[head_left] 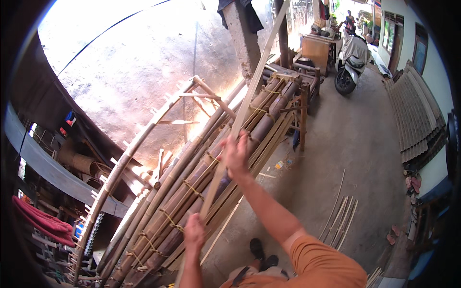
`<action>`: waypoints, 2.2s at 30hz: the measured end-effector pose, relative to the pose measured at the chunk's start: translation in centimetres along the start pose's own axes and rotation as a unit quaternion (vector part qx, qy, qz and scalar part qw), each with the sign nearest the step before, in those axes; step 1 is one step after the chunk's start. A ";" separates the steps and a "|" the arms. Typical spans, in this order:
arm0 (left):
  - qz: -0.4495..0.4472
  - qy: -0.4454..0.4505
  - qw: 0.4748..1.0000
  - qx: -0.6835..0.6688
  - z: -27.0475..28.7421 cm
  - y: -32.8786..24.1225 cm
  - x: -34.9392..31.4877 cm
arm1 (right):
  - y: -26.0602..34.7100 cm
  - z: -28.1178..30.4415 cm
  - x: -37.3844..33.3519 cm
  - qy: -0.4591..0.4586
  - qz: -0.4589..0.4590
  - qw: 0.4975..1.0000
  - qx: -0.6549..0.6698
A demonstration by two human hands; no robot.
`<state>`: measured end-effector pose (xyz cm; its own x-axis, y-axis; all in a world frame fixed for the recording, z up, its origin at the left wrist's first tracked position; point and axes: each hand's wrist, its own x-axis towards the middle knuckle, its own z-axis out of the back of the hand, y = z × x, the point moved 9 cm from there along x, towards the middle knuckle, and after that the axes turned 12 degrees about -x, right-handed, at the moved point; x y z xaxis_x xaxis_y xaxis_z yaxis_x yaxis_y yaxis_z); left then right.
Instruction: The person assembles a bamboo structure by inserting thin bamboo strips into pre-drilled holes on a larger bamboo frame and securing them with yellow string. The person repeatedly picks up strips, aligns them, and ties them to the frame.
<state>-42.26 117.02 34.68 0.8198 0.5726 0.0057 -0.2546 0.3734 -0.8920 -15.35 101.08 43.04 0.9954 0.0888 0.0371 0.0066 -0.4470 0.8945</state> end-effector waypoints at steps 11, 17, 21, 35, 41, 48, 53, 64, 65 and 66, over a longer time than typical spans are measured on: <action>0.133 -0.150 0.917 0.345 33.5 15.1 -7.2 | -24.7 -12.4 -24.1 0.463 -0.232 0.848 -0.115; 0.268 -0.166 0.828 0.463 37.8 21.4 -6.2 | -23.9 1.1 -18.5 0.545 -0.304 0.737 -0.261; 0.088 -0.309 0.868 0.380 31.4 16.9 -0.1 | -24.8 14.7 -9.1 0.392 -0.354 0.795 -0.298; -0.237 0.015 0.960 0.146 -42.0 -23.7 39.6 | -8.1 44.6 18.0 0.160 -0.322 0.894 -0.267; -0.159 0.121 0.950 0.239 -54.4 -25.9 47.5 | -3.7 50.4 28.2 0.106 -0.285 0.911 -0.280; -0.153 0.080 0.965 0.199 -55.9 -23.9 51.5 | -7.0 50.7 35.3 0.086 -0.362 0.897 -0.239; -0.124 0.129 0.966 0.185 -57.1 -24.1 52.9 | -8.8 43.2 41.5 0.247 -0.356 0.859 -0.274; -0.084 0.103 0.973 0.186 -60.5 -22.5 54.5 | -8.7 36.3 52.7 -0.112 -0.376 0.916 0.086; -0.075 0.097 0.974 0.193 -60.8 -22.3 54.6 | -6.2 33.2 55.5 -0.019 -0.228 0.972 0.048; -0.077 0.090 0.969 0.215 -61.2 -22.1 54.5 | -3.6 29.3 56.2 0.072 -0.075 0.995 0.010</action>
<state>39.39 95.32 27.07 0.9317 0.3632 0.0109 -0.2798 0.7362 -0.6162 43.34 81.64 28.84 0.9590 0.2816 -0.0306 0.1566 -0.4369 0.8858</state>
